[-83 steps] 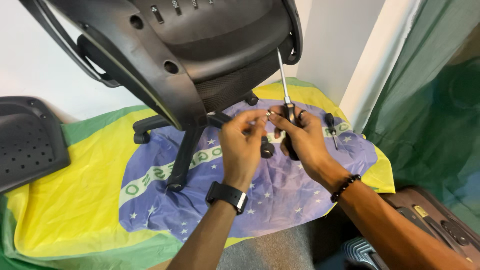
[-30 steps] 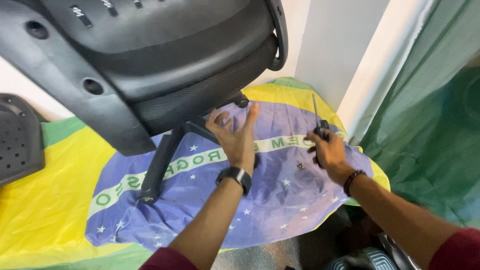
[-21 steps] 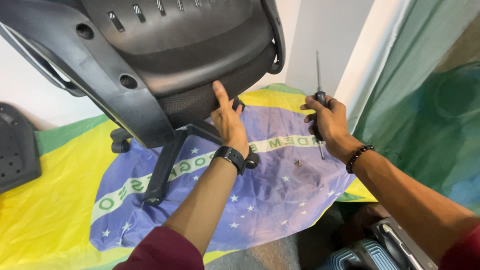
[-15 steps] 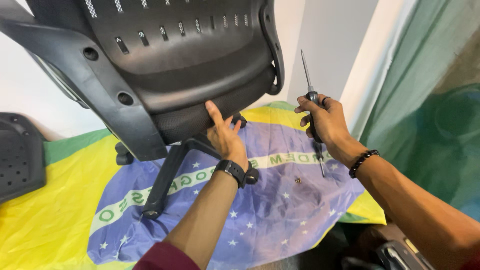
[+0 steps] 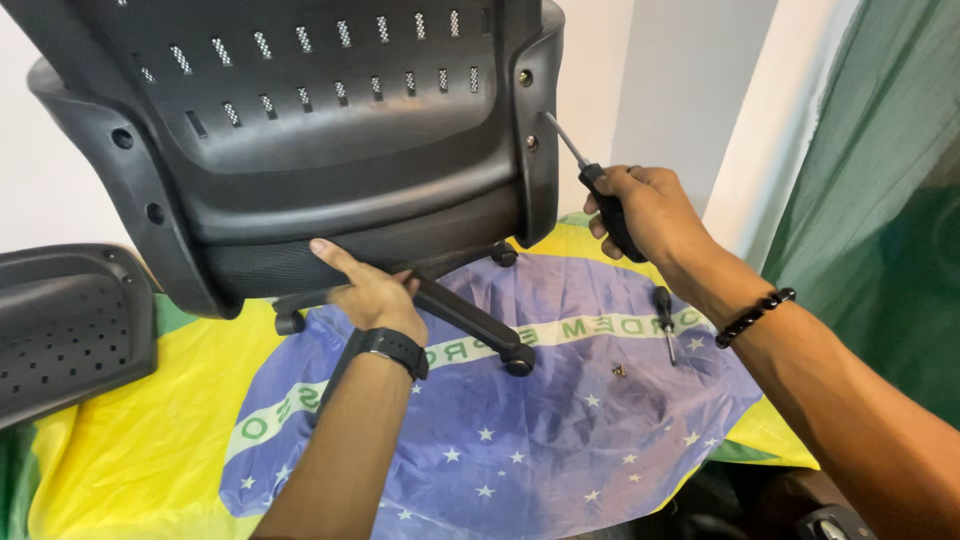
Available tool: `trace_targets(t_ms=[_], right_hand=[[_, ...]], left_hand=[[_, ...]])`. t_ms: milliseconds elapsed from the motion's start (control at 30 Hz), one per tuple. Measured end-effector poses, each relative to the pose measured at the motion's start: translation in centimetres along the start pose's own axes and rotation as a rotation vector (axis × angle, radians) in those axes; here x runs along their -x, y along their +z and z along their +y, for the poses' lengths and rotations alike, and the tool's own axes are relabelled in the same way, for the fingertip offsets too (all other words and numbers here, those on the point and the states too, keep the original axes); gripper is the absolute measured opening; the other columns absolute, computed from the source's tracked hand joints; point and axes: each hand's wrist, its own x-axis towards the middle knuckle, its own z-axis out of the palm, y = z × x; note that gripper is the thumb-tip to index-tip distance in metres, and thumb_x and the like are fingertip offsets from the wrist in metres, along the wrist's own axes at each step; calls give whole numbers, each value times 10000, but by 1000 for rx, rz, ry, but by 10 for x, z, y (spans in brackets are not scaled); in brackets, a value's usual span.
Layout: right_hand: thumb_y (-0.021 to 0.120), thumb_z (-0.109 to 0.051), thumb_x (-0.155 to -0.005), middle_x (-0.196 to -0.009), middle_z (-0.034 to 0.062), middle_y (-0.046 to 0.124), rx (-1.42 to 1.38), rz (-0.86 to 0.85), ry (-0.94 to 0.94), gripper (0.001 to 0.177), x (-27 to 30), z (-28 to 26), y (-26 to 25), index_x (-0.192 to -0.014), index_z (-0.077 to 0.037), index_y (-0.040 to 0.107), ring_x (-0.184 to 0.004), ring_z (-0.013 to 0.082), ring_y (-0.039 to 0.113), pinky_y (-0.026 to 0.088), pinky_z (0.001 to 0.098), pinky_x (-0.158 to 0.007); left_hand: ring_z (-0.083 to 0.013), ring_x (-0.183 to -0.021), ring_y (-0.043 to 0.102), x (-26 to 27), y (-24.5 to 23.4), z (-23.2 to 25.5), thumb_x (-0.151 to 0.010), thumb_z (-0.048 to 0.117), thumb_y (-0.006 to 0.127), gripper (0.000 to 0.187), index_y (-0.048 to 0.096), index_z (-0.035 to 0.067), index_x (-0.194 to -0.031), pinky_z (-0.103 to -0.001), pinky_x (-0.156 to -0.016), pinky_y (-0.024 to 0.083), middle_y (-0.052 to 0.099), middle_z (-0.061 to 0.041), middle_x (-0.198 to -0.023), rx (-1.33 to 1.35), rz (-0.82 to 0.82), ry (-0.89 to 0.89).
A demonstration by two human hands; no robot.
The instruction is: The person uses a screwdriver to tighten screws on the side of a black office chair, securing the armrest to the seat. The person works on both sides of the chair, tightening multiple screws in sequence.
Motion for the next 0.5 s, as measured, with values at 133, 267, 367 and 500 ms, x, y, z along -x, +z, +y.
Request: trace_targets(t_ms=[133, 267, 367, 500], right_hand=[[509, -205, -1000, -807, 77, 622, 4, -11, -46, 251, 12, -21, 10, -967, 17, 622, -591, 139, 587, 466, 300, -469], [525, -189, -975, -835, 44, 648, 65, 6, -49, 217, 22, -42, 20, -995, -9, 644, -604, 123, 595, 480, 282, -464], [538, -192, -981, -833, 46, 635, 108, -9, -77, 234, 25, -53, 26, -1003, 11, 652, -619, 118, 591, 479, 279, -468], [552, -199, -973, -819, 36, 630, 141, 12, -61, 224, 22, -63, 33, -1004, -7, 665, -614, 123, 587, 490, 281, -484]], left_hand=[[-403, -1227, 450, 10, -13, 8, -771, 329, 826, 796, 413, -34, -1346, -513, -1046, 375, 492, -263, -1300, -494, 433, 789], [-329, -1313, 441, 22, -18, 24, -796, 236, 846, 627, 534, 67, -1313, -476, -1109, 322, 526, -155, -1333, -583, -56, 1294], [-308, -1279, 464, 13, 3, 50, -793, 336, 890, 563, 620, 129, -1242, -484, -1065, 325, 561, -61, -1307, -831, -307, 1419], [-320, -1224, 461, -8, 24, 83, -719, 464, 923, 794, 579, 94, -1331, -471, -1025, 371, 523, -80, -1335, -941, -534, 1455]])
